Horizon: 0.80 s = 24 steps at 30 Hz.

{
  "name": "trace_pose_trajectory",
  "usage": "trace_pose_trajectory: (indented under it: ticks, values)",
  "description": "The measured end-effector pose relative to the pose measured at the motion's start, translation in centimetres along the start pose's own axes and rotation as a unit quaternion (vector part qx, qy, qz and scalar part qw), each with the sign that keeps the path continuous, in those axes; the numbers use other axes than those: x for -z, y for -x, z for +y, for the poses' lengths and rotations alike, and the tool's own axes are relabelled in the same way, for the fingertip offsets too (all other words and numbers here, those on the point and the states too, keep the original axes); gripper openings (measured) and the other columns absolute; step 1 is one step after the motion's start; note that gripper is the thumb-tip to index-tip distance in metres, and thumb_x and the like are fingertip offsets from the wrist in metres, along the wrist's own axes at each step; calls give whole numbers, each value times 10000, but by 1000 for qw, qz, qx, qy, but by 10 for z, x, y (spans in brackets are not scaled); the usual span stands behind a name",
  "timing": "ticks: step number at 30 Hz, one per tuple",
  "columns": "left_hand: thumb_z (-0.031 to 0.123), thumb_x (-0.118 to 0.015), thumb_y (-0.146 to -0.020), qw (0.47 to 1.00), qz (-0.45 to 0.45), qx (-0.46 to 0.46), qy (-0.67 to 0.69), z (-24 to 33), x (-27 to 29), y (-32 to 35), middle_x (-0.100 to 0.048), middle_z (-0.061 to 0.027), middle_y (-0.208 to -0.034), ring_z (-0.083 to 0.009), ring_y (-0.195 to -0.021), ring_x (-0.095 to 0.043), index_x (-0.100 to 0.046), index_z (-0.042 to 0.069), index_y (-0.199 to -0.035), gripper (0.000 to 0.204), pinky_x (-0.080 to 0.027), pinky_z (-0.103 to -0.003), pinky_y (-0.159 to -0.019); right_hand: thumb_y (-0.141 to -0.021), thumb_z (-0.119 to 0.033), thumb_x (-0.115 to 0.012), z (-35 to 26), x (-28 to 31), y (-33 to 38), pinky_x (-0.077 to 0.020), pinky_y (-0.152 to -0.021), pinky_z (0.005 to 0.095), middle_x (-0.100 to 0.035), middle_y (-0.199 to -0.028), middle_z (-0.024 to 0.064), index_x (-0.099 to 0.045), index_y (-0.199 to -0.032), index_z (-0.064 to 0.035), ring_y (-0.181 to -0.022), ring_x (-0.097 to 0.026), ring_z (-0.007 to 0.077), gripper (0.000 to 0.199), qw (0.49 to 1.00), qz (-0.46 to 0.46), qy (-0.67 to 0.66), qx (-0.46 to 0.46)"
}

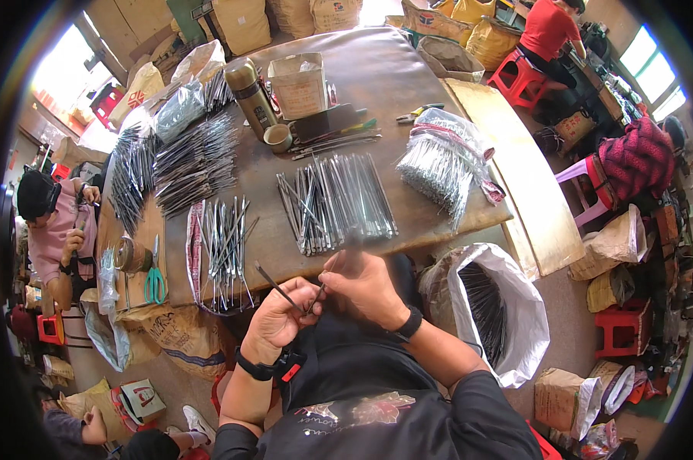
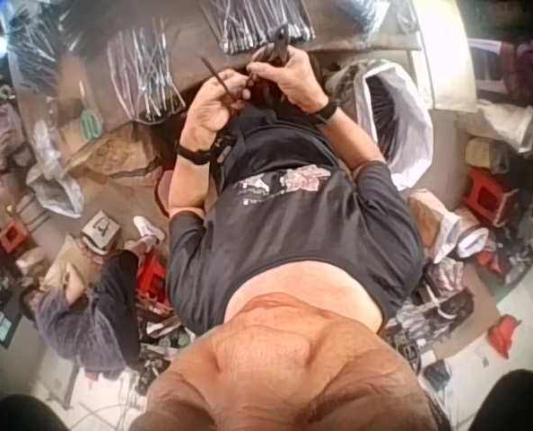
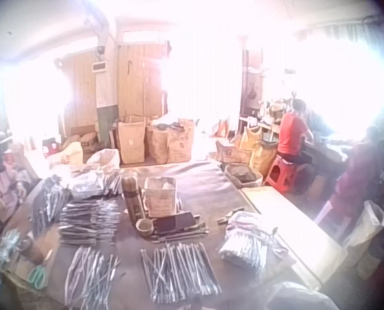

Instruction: The person repeatedly picks up thin metal rods from a pile on a table, uses pliers to cut each rod, and places the cut pieces back on the table. The process is repeated continuously throughout the clip.

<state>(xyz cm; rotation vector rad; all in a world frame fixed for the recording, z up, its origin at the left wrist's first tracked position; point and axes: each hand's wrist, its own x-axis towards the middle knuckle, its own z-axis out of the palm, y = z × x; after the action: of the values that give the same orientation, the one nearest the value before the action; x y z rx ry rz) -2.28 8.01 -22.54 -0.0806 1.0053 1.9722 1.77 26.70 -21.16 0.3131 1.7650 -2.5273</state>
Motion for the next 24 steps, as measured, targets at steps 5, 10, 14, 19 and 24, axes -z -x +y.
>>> trace_pose_trajectory:
  ticks: [5,10,14,19,24]
  values:
    - [49,-701,-828,989,88,-87,-77,-8,-13,-3,-588,7,-709,-67,-559,-523,-580,70,-877,133,-380,-175,-473,-824,-20,-695,3,0,-1,-491,-644,227,-639,-791,31,-618,-960,30,-715,-607,97,164,1000,-4,9,7]
    - [32,-698,-831,954,153,-181,-185,-7,-13,-1,-586,14,-725,-36,-573,-510,-599,26,-898,120,-404,-178,-487,-825,-31,-699,5,8,3,-500,-662,235,-654,-818,46,-630,-995,40,-726,-613,102,197,999,-4,30,-34]
    - [30,-682,-843,921,181,-201,-279,-6,-10,0,-605,10,-757,-32,-586,-512,-619,1,-938,118,-403,-172,-505,-826,-54,-706,5,12,5,-503,-667,236,-659,-809,59,-628,-1015,51,-721,-616,103,230,997,3,51,-57]
    - [29,-676,-849,923,172,-199,-282,-7,-12,-1,-621,11,-766,-25,-601,-511,-640,-11,-947,112,-394,-170,-513,-831,-48,-698,8,6,3,-499,-651,230,-658,-806,40,-640,-973,35,-711,-604,88,175,998,13,55,-17]
    - [44,-688,-845,937,157,-189,-250,-7,-15,-1,-627,24,-762,-17,-614,-510,-664,-11,-969,138,-388,-167,-518,-838,-47,-689,14,-3,-1,-503,-638,230,-656,-797,34,-643,-945,33,-703,-605,86,140,997,40,60,2]
